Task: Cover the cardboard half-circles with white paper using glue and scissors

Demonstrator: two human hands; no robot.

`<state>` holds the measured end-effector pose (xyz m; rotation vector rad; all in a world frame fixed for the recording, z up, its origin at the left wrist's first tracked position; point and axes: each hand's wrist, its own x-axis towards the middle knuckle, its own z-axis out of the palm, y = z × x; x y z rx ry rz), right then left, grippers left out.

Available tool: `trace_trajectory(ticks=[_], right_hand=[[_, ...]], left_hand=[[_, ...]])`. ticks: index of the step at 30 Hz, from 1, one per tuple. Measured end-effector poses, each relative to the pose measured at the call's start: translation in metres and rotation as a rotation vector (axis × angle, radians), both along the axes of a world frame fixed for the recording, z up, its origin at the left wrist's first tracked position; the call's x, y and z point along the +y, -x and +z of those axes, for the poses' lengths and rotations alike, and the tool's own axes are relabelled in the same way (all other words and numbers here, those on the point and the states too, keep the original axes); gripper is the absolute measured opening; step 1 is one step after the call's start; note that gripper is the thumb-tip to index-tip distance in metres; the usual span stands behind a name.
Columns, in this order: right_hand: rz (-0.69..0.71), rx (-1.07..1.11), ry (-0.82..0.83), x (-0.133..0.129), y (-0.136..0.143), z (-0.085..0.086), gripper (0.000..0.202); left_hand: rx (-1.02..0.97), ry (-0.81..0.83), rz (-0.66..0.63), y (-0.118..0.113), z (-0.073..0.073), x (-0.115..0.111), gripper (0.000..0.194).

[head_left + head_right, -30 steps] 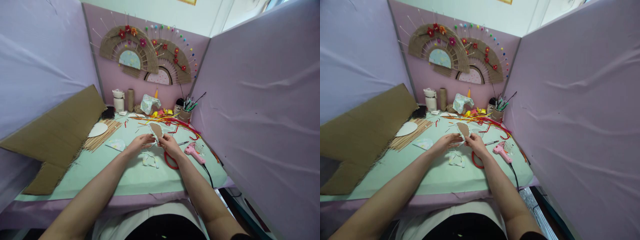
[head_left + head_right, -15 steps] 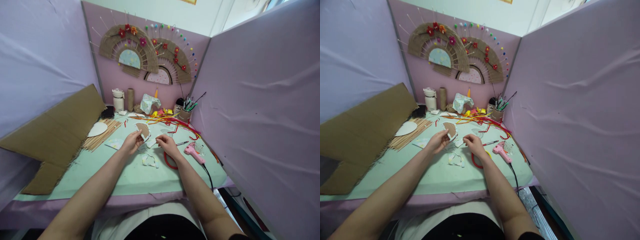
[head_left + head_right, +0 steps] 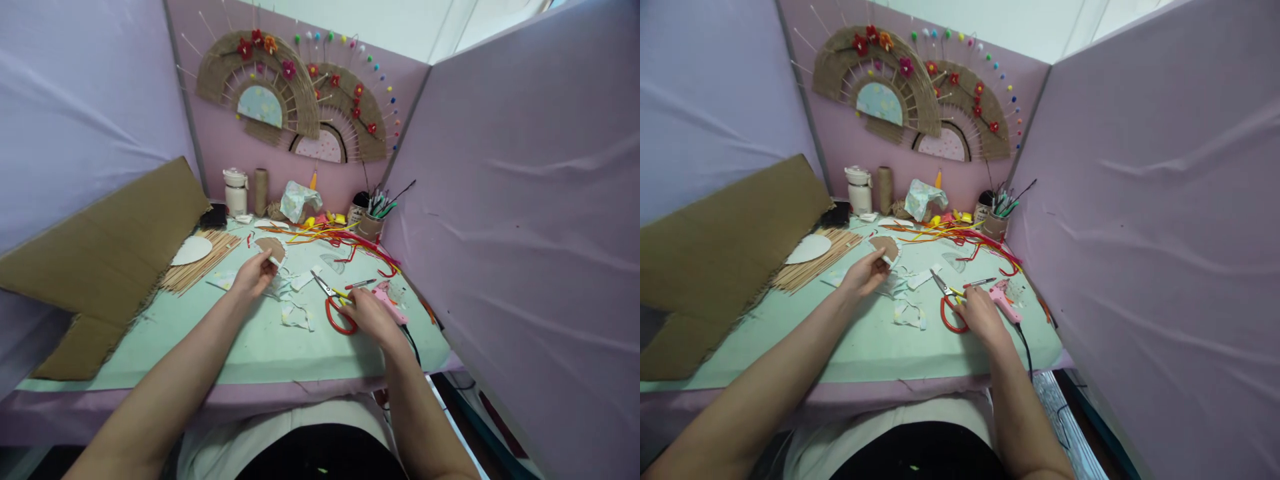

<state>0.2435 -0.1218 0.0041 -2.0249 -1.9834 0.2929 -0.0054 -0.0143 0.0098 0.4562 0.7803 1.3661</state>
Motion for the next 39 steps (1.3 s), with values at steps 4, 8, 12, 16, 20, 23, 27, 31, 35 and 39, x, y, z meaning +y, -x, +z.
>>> trace_trajectory(ticks=[4,8,12,16,20,23,27,31,35,39], right_hand=[[-0.001,-0.049,0.131,0.002,0.005,0.003,0.014],[0.004,-0.098,0.087,0.006,0.009,-0.002,0.013],[-0.016,-0.071,-0.023,0.004,0.007,-0.008,0.011],[-0.028,0.113,-0.081,0.003,0.006,-0.016,0.013],[0.017,0.286,-0.129,0.005,0.011,-0.026,0.026],[0.077,0.336,-0.207,0.005,0.02,-0.028,0.051],[0.105,0.332,-0.281,0.003,0.032,-0.024,0.06],[0.147,0.282,-0.34,0.0,0.044,-0.022,0.044],[0.143,0.235,-0.361,0.0,0.051,-0.024,0.039],[0.119,0.225,-0.367,0.001,0.053,-0.025,0.039]], left_hand=[[-0.006,-0.016,-0.016,-0.003,0.001,-0.003,0.01],[-0.003,-0.026,-0.027,-0.002,0.002,-0.004,0.012],[-0.029,0.022,-0.025,-0.001,0.003,-0.004,0.013],[-0.052,0.065,-0.006,-0.001,0.006,-0.006,0.014],[-0.092,0.053,0.012,-0.001,0.009,-0.008,0.013],[-0.103,0.029,0.008,-0.001,0.009,-0.007,0.012],[-0.096,0.014,0.004,-0.002,0.006,-0.006,0.012],[-0.088,0.007,-0.014,-0.003,0.004,-0.006,0.012],[-0.086,0.007,-0.042,-0.005,0.001,-0.006,0.012],[-0.066,0.009,-0.063,-0.006,-0.002,-0.006,0.011]])
